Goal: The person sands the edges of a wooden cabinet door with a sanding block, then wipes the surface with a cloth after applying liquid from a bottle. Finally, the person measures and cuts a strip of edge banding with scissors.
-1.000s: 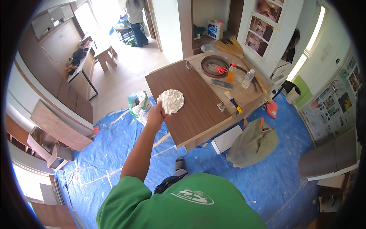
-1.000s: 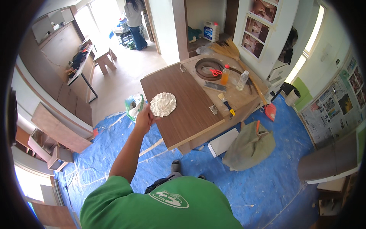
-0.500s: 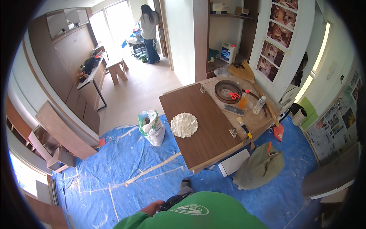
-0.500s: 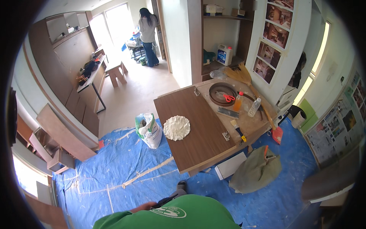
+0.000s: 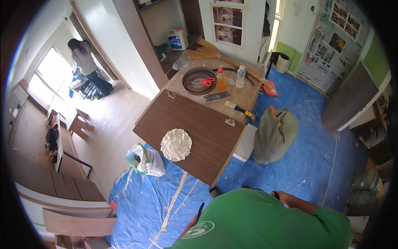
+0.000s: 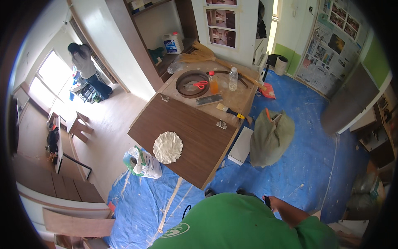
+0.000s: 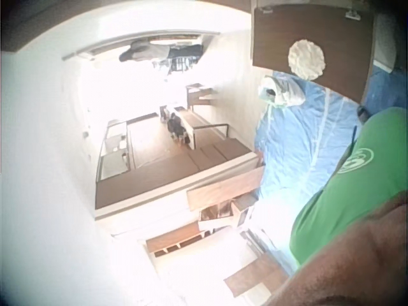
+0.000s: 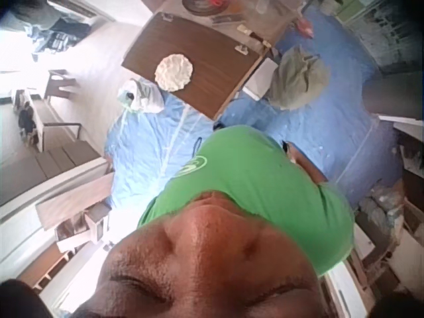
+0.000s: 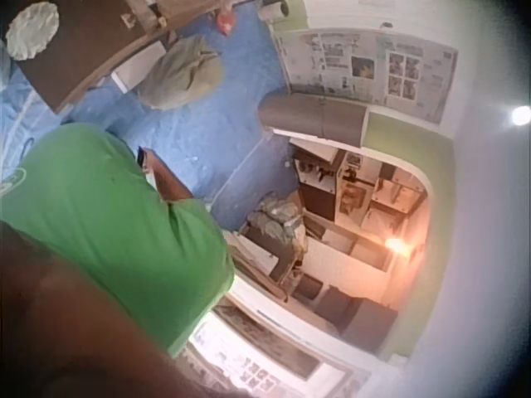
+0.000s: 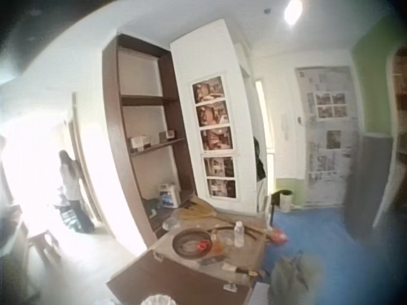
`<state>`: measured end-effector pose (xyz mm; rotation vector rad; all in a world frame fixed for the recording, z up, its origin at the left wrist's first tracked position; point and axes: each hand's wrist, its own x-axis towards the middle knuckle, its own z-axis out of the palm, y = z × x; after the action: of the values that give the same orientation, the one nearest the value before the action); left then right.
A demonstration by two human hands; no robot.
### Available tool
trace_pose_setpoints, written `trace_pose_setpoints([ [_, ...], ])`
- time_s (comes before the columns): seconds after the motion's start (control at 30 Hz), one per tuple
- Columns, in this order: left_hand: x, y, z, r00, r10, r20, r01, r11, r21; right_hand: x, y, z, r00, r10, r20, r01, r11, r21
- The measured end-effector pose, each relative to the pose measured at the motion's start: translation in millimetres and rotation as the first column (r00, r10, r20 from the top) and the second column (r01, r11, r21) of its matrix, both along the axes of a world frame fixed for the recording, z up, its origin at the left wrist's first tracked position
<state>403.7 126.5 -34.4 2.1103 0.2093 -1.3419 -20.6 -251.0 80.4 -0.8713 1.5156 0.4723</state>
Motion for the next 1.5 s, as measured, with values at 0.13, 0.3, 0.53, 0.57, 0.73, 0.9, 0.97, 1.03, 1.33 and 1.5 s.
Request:
trace_pose_setpoints([
  [0.13, 15, 10, 7, 1.0, -0.004, 0.013, 0.004, 1.0, 0.011, 28, 13, -3, 0.997, -0.078, -0.022, 0.08, 0.988, 0.132],
  [0.3, 23, 8, 19, 0.999, 0.002, 0.046, -0.004, 0.999, 0.042, 35, -53, -4, 0.988, -0.136, 0.077, 0.111, 0.956, 0.273],
  [0.53, -2, -12, 40, 0.986, 0.107, 0.132, -0.12, 0.988, 0.099, 150, -236, 37, 0.914, 0.17, 0.368, 0.008, 0.9, -0.436],
  [0.57, -11, -18, 43, 0.982, 0.124, 0.144, -0.14, 0.985, 0.104, 174, -256, 42, 0.878, 0.297, 0.377, -0.059, 0.847, -0.529],
  [0.73, -53, -48, 47, 0.957, 0.197, 0.211, -0.22, 0.971, 0.089, 273, -370, 34, 0.684, 0.699, 0.209, -0.115, 0.386, -0.915],
  [0.9, -120, -53, 54, 0.918, 0.303, 0.256, -0.335, 0.937, 0.095, 362, -444, 91, 0.719, 0.346, 0.603, 0.173, 0.751, -0.638],
  [0.97, -155, -46, 56, 0.904, 0.343, 0.255, -0.384, 0.914, 0.131, 388, -455, 110, 0.769, 0.238, 0.593, 0.237, 0.756, -0.61],
  [1.03, -172, -47, 51, 0.902, 0.347, 0.256, -0.392, 0.907, 0.153, 389, -505, 92, 0.773, 0.289, 0.565, 0.27, 0.656, -0.705],
  [1.33, -282, 13, 34, 0.943, 0.213, 0.256, -0.287, 0.91, 0.299, 436, -536, 61, 0.821, 0.419, 0.387, 0.162, 0.48, -0.862],
  [1.5, -259, 4, 48, 0.892, 0.288, 0.349, -0.391, 0.877, 0.278, 437, -542, 67, 0.774, 0.488, 0.404, 0.132, 0.498, -0.857],
])
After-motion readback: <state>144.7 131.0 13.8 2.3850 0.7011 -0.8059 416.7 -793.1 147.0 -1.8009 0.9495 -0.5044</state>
